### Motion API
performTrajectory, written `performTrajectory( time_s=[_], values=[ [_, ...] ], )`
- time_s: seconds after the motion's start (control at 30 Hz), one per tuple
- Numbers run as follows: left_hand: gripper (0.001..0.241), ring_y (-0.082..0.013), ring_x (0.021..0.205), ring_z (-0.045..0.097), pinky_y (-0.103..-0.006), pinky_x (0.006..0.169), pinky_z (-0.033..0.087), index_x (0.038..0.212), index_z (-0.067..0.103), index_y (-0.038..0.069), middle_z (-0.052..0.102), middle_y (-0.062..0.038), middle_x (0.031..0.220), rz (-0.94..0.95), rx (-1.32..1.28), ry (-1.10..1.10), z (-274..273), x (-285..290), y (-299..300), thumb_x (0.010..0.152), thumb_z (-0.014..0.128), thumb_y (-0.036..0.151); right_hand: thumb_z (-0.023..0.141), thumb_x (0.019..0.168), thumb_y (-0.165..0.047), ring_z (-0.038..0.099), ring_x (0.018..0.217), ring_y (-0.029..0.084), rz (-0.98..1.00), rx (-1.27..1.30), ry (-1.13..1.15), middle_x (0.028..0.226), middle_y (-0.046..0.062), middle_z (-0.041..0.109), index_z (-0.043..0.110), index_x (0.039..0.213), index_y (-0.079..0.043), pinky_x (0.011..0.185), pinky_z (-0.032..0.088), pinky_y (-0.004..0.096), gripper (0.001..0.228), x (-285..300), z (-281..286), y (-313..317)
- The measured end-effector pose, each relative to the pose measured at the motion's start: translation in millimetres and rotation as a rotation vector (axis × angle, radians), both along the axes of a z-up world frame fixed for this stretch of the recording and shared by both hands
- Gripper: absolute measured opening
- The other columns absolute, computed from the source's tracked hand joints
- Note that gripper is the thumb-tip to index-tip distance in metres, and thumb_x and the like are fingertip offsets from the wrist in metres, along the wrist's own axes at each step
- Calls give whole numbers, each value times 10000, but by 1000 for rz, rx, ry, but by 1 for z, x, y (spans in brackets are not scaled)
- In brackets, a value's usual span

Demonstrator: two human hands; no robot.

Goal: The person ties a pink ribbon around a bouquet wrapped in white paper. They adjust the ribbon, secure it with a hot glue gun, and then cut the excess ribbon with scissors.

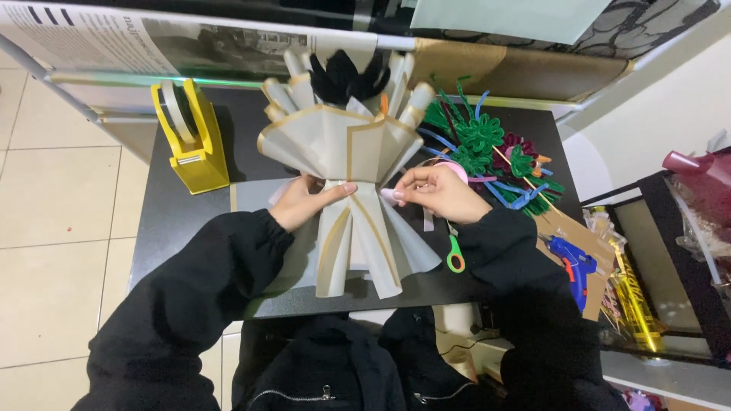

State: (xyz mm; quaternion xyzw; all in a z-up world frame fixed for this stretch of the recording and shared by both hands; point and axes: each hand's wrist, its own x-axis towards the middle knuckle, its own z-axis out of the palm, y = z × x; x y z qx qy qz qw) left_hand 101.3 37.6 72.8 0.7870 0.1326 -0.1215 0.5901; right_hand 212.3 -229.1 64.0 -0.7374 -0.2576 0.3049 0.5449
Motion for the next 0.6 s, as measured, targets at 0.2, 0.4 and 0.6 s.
performTrajectory(
  time_s=[0.2,0.4,0.6],
  values=[
    [883,-316,1181,666,-409,1063,473,1210,687,-21,720,-203,1179,8,34,81,-20,4,2,734,758,719,748,905,-62,627,532,46,12,-25,37,824,115,766,737,1033,-10,431,455,134,138,3,-16,-6],
    [852,-357,1350,545,-467,1134,419,1318,672,40,644,-218,1352,-13,114,93,-33,-1,21,926,457,765,736,914,-49,671,627,54,-21,-43,41,858,95,770,729,1060,-21,492,497,128,150,13,-21,-20],
    [723,-408,1275,590,-527,1054,471,1301,690,40,668,-208,1319,92,269,-43,-13,-28,31,1032,393,641,719,919,-23,678,671,89,7,-4,45,897,120,764,704,1154,-11,523,512,165,236,8,-13,-25]
  ],
)
